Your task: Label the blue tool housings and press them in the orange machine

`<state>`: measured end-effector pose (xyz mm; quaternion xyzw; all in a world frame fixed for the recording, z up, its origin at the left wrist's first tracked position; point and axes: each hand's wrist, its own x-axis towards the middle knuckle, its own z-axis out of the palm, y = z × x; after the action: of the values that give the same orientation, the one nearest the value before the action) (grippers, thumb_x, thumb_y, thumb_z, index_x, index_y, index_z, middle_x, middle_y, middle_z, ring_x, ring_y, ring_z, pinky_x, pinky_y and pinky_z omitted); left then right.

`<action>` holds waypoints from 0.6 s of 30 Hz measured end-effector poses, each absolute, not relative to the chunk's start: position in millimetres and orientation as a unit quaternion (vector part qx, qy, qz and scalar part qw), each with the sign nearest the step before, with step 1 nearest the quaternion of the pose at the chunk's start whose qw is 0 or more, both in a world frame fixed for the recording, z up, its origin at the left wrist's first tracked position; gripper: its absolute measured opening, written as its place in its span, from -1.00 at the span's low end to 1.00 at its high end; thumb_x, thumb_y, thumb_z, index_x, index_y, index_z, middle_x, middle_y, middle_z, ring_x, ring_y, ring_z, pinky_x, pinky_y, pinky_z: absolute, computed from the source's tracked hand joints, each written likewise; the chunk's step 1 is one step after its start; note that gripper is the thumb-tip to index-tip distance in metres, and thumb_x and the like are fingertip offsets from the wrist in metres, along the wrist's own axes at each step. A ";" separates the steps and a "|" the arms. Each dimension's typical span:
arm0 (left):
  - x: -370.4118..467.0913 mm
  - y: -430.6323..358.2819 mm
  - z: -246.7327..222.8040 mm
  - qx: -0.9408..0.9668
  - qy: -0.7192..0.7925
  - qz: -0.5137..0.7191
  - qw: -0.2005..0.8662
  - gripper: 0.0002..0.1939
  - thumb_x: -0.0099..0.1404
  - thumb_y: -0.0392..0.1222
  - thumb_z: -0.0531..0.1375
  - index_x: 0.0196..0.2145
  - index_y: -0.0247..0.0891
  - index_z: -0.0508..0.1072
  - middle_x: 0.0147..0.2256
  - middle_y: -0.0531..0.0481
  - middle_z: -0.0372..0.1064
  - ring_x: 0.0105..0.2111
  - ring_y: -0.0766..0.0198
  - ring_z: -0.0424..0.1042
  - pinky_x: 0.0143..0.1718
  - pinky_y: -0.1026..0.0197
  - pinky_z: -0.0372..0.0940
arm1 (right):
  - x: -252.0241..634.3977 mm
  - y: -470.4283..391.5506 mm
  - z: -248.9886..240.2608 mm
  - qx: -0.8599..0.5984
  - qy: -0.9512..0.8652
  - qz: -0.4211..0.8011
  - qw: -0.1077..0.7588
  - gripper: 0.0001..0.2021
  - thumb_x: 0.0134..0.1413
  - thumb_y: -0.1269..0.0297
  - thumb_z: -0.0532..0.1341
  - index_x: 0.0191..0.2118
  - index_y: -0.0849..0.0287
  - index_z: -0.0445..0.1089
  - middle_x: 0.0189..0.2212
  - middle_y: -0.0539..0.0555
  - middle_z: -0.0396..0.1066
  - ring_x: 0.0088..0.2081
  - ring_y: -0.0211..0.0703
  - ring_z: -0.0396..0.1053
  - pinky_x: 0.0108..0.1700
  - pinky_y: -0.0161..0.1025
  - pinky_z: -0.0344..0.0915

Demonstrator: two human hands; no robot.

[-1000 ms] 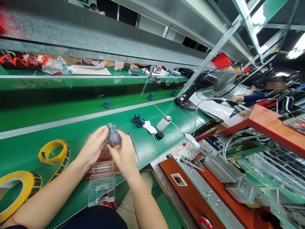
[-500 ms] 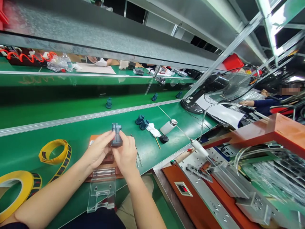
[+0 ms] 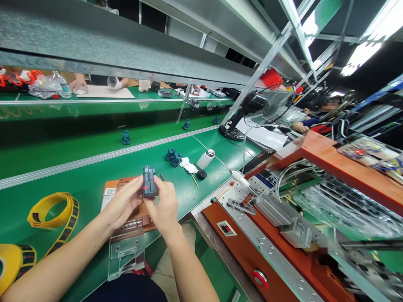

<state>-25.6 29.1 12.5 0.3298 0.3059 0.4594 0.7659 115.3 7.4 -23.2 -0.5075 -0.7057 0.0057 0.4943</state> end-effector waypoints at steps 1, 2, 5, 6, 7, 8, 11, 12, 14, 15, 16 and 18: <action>-24.8 27.7 12.7 0.328 0.306 0.456 0.768 -0.53 0.28 0.11 0.32 0.04 -0.20 0.55 -0.10 -0.12 0.57 -0.12 0.14 0.52 -0.21 0.24 0.37 | 116.4 5.2 -22.7 -0.509 -0.706 0.003 0.493 -0.44 0.13 0.43 0.27 0.23 0.09 0.20 -0.13 0.14 0.40 -0.15 -0.01 0.39 -0.17 -0.05 0.43; -24.0 26.3 13.0 0.330 0.304 0.452 0.771 -0.53 0.27 0.09 0.34 0.04 -0.20 0.55 -0.09 -0.12 0.57 -0.11 0.13 0.52 -0.20 0.24 0.37 | 117.5 2.9 -22.4 -0.510 -0.706 0.001 0.492 -0.44 0.13 0.43 0.27 0.24 0.09 0.20 -0.13 0.13 0.40 -0.15 0.00 0.39 -0.17 -0.05 0.43; -21.7 22.3 14.7 0.349 0.287 0.431 0.781 -0.50 0.22 -0.02 0.40 0.08 -0.20 0.52 -0.04 -0.13 0.55 -0.08 0.12 0.51 -0.11 0.21 0.36 | 120.4 -4.2 -23.7 -0.512 -0.703 0.008 0.494 -0.44 0.13 0.44 0.26 0.24 0.08 0.20 -0.14 0.13 0.39 -0.15 -0.01 0.39 -0.17 -0.05 0.43; -21.0 21.0 15.3 0.355 0.284 0.422 0.785 -0.48 0.20 -0.05 0.41 0.09 -0.20 0.51 -0.03 -0.13 0.54 -0.07 0.12 0.51 -0.08 0.19 0.36 | 121.3 -6.5 -25.0 -0.514 -0.700 0.013 0.496 -0.44 0.12 0.44 0.26 0.24 0.09 0.20 -0.13 0.13 0.38 -0.14 -0.01 0.39 -0.17 -0.05 0.43; -20.2 19.8 15.7 0.359 0.284 0.414 0.787 -0.46 0.18 -0.07 0.43 0.10 -0.21 0.50 -0.03 -0.14 0.53 -0.07 0.12 0.51 -0.06 0.19 0.35 | 122.2 -8.7 -26.8 -0.517 -0.696 0.019 0.497 -0.44 0.12 0.44 0.26 0.23 0.09 0.21 -0.13 0.13 0.37 -0.14 -0.01 0.38 -0.17 -0.05 0.43; -19.4 18.8 15.9 0.361 0.286 0.409 0.788 -0.45 0.16 -0.09 0.44 0.09 -0.22 0.50 -0.03 -0.14 0.54 -0.07 0.12 0.51 -0.07 0.19 0.35 | 123.0 -10.8 -28.9 -0.520 -0.693 0.025 0.498 -0.44 0.12 0.45 0.26 0.23 0.09 0.21 -0.13 0.13 0.37 -0.14 -0.01 0.38 -0.17 -0.06 0.42; -17.4 16.1 15.4 0.358 0.293 0.401 0.791 -0.49 0.14 -0.09 0.44 0.02 -0.28 0.53 -0.10 -0.14 0.55 -0.14 0.15 0.52 -0.12 0.22 0.34 | 124.5 -17.1 -34.3 -0.520 -0.694 0.039 0.497 -0.43 0.13 0.43 0.28 0.25 0.08 0.20 -0.15 0.11 0.35 -0.20 -0.05 0.36 -0.22 -0.10 0.41; -17.0 15.4 15.0 0.357 0.295 0.397 0.792 -0.51 0.15 -0.08 0.44 0.00 -0.29 0.53 -0.13 -0.13 0.56 -0.17 0.17 0.53 -0.15 0.23 0.34 | 124.6 -19.4 -35.3 -0.516 -0.697 0.046 0.496 -0.42 0.15 0.40 0.29 0.26 0.08 0.19 -0.16 0.11 0.34 -0.23 -0.08 0.35 -0.25 -0.13 0.41; -16.5 14.3 14.3 0.357 0.296 0.391 0.795 -0.53 0.15 -0.06 0.43 -0.02 -0.30 0.53 -0.18 -0.12 0.56 -0.23 0.19 0.52 -0.19 0.23 0.34 | 124.6 -24.8 -36.2 -0.506 -0.703 0.068 0.495 -0.40 0.16 0.33 0.32 0.29 0.08 0.17 -0.17 0.11 0.33 -0.29 -0.13 0.32 -0.33 -0.18 0.39; -16.5 13.9 14.0 0.358 0.297 0.388 0.796 -0.53 0.16 -0.05 0.43 -0.03 -0.30 0.53 -0.20 -0.11 0.56 -0.26 0.20 0.52 -0.20 0.22 0.34 | 124.9 -27.8 -36.5 -0.501 -0.705 0.084 0.494 -0.39 0.17 0.29 0.32 0.30 0.09 0.16 -0.16 0.11 0.33 -0.31 -0.14 0.31 -0.35 -0.20 0.38; -16.7 13.8 13.7 0.361 0.297 0.385 0.796 -0.54 0.15 -0.05 0.43 -0.04 -0.30 0.53 -0.21 -0.10 0.55 -0.28 0.21 0.51 -0.21 0.22 0.34 | 125.6 -30.7 -37.2 -0.496 -0.706 0.103 0.494 -0.40 0.19 0.26 0.31 0.30 0.08 0.16 -0.16 0.11 0.33 -0.32 -0.15 0.31 -0.34 -0.20 0.39; -17.4 13.7 13.2 0.373 0.302 0.381 0.790 -0.54 0.14 -0.04 0.43 -0.05 -0.30 0.53 -0.21 -0.09 0.54 -0.28 0.22 0.50 -0.20 0.23 0.33 | 129.8 -35.7 -40.9 -0.489 -0.698 0.142 0.503 -0.45 0.25 0.21 0.26 0.31 0.08 0.17 -0.14 0.12 0.34 -0.30 -0.15 0.33 -0.30 -0.18 0.41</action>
<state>-17.4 13.7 13.2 0.3733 0.3019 0.3810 0.7902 129.8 -35.7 -40.9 -0.4894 -0.6980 0.1417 0.5031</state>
